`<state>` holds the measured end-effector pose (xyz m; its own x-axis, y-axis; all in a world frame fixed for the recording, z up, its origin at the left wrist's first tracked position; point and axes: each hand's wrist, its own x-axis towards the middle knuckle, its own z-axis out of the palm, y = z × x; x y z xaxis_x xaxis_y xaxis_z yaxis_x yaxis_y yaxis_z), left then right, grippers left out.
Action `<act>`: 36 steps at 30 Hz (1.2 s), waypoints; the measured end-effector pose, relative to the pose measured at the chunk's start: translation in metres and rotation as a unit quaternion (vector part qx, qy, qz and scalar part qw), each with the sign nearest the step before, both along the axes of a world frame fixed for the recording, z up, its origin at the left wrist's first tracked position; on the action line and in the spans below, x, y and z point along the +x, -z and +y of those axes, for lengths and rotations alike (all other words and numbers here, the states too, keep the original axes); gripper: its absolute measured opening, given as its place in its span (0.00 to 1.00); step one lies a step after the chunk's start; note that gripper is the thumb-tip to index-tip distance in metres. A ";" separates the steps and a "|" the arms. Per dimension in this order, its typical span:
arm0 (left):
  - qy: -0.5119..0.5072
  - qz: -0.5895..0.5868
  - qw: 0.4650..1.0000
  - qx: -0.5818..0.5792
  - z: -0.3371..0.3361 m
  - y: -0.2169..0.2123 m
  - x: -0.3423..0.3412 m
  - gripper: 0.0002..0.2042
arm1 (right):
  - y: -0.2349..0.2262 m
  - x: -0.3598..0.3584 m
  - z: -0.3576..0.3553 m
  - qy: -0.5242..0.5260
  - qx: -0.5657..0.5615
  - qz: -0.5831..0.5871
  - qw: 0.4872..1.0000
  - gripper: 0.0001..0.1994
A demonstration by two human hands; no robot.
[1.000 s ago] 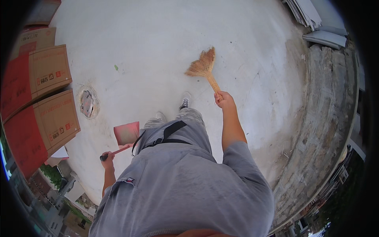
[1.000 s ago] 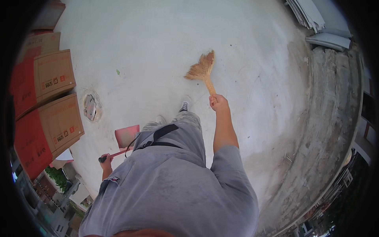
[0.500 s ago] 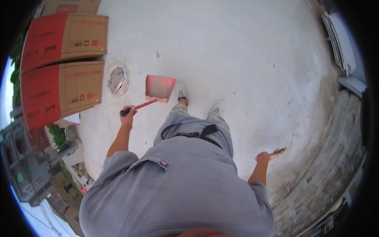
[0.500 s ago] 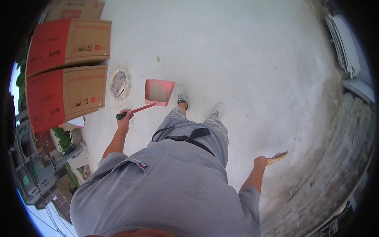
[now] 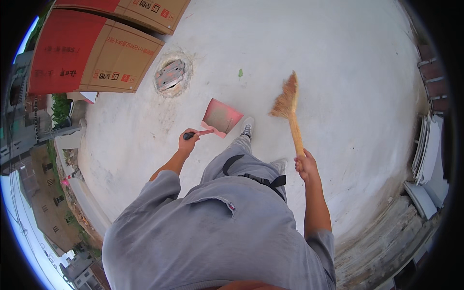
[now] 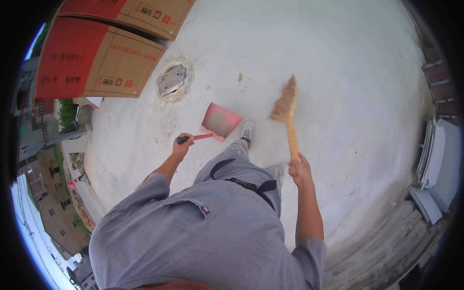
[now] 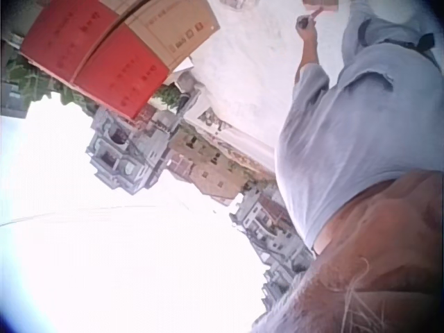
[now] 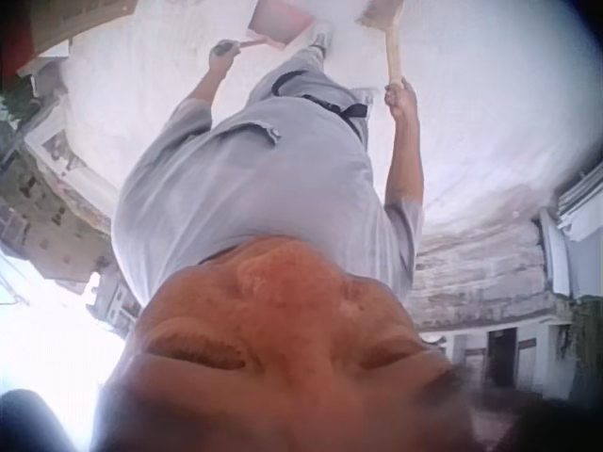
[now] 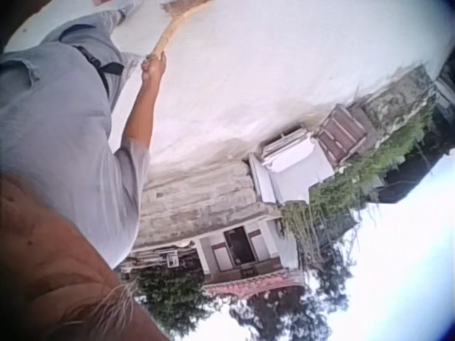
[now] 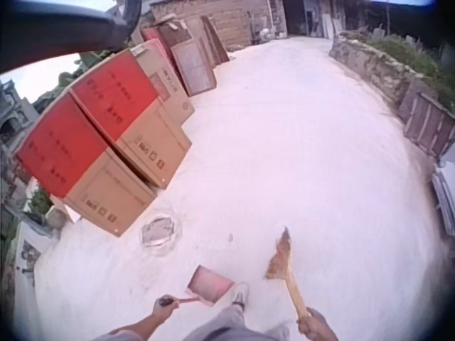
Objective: The person sweeps a concrete outdoor area using a broom and dustpan. They gather debris into the dustpan and continue sweeping across the surface, moving around stacked boxes and construction materials.
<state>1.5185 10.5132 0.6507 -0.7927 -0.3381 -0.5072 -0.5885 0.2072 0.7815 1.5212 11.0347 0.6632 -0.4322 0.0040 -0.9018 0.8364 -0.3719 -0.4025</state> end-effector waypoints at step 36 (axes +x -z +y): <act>0.026 -0.046 0.998 -0.029 -0.028 -0.046 -0.079 0.06 | 0.106 -0.226 0.017 0.369 -0.139 -0.029 0.918 0.06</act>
<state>1.4397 10.4848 0.6971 -0.7605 -0.3289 -0.5599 -0.6450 0.2833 0.7097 1.2954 11.0521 0.5576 -0.3546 0.0426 -0.9341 0.3318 -0.9282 -0.1683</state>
